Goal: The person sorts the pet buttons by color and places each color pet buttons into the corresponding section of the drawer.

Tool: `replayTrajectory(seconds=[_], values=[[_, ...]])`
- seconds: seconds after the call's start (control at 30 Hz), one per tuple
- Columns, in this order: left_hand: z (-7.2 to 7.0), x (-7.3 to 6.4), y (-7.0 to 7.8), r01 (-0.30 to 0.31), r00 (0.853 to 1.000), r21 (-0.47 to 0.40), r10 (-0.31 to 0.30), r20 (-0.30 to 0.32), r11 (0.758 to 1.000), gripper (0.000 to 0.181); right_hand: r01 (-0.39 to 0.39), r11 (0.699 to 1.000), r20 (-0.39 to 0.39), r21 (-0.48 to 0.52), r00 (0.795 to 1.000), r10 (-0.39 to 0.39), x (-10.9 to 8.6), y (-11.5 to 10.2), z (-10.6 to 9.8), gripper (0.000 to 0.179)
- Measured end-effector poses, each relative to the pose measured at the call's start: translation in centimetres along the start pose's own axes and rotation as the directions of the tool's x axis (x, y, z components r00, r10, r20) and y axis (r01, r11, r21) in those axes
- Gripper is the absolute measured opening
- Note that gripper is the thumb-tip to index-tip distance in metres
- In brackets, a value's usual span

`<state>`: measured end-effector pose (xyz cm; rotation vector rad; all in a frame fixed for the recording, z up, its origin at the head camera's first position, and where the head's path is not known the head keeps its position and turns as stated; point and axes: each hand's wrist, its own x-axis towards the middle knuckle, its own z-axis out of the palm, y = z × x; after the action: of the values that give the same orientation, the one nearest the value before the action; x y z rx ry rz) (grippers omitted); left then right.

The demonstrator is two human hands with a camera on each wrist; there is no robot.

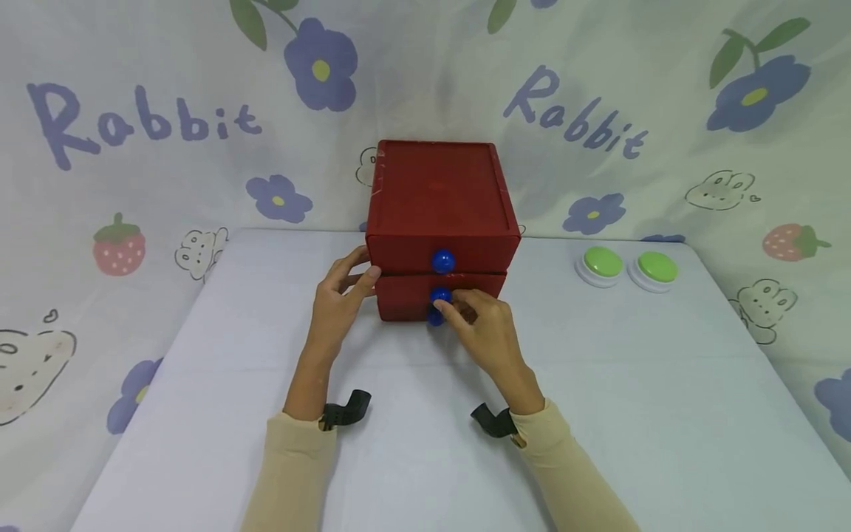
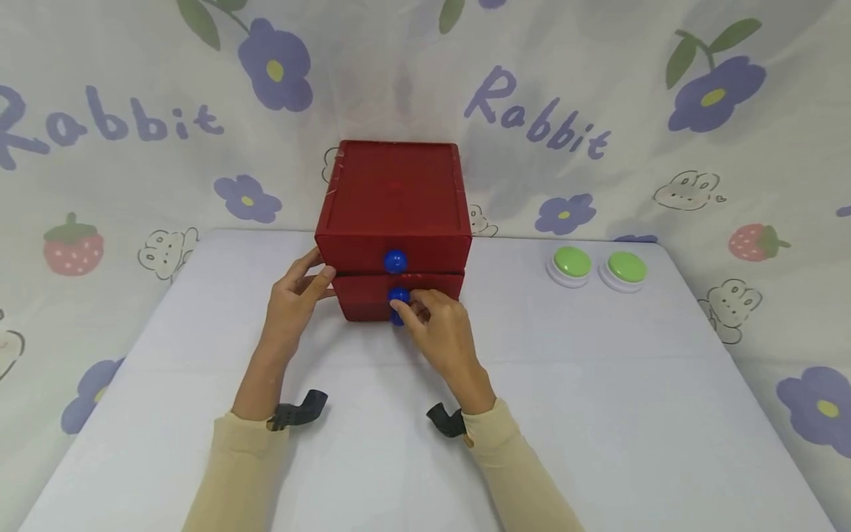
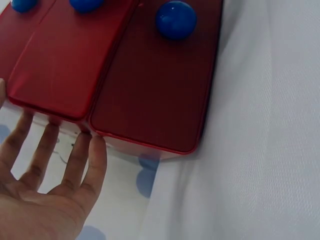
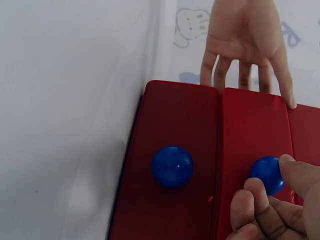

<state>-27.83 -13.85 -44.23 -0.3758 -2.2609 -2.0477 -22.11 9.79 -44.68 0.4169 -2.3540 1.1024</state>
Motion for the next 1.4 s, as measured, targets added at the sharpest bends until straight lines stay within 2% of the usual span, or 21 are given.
replayTrajectory(seconds=[0.23,0.37,0.47,0.57,0.67,0.73,0.93,1.03,1.13,1.4], values=[[0.2,0.2,-0.1,0.003,1.000,0.013,-0.003,-0.005,1.000,0.054,-0.023,1.000,-0.008,0.001,1.000,0.023,0.4,0.4,0.0,0.021],[0.2,-0.1,0.8,0.025,1.000,0.022,-0.024,-0.006,0.999,0.055,-0.085,0.996,0.048,0.028,0.995,0.084,0.4,0.7,-0.1,0.021],[0.1,-0.5,1.9,0.041,0.999,0.040,-0.041,-0.008,0.998,0.056,-0.161,0.986,0.123,0.031,0.980,0.156,0.0,1.2,0.0,0.018],[0.1,-0.9,3.0,0.040,0.999,0.054,-0.040,-0.006,0.998,0.055,-0.237,0.972,0.194,0.003,0.953,0.232,-0.6,1.8,0.4,0.017],[0.2,-1.0,3.1,0.034,0.999,0.045,-0.034,-0.003,0.998,0.055,-0.293,0.956,0.237,-0.021,0.927,0.290,-1.1,2.4,1.2,0.018],[0.3,-0.9,3.1,0.032,0.999,0.038,-0.032,-0.001,0.999,0.055,-0.311,0.950,0.247,-0.018,0.920,0.306,-1.4,2.6,1.8,0.019],[0.4,-0.9,3.1,0.035,0.999,0.034,-0.035,-0.003,0.999,0.054,-0.343,0.936,0.184,0.078,0.928,0.325,-1.8,3.1,3.0,0.020],[0.4,-0.8,3.2,0.034,0.999,0.031,-0.034,-0.005,0.999,0.054,-0.366,0.922,0.151,0.129,0.926,0.346,-2.0,3.1,3.3,0.020],[0.4,-0.8,3.2,0.032,0.999,0.034,-0.032,-0.005,0.999,0.054,-0.377,0.916,0.129,0.139,0.924,0.360,-2.3,3.1,3.5,0.020],[0.4,-0.8,3.2,0.033,0.999,0.041,-0.033,0.002,0.999,0.055,-0.338,0.925,0.089,0.174,0.941,0.327,-3.9,3.0,3.6,0.021]])
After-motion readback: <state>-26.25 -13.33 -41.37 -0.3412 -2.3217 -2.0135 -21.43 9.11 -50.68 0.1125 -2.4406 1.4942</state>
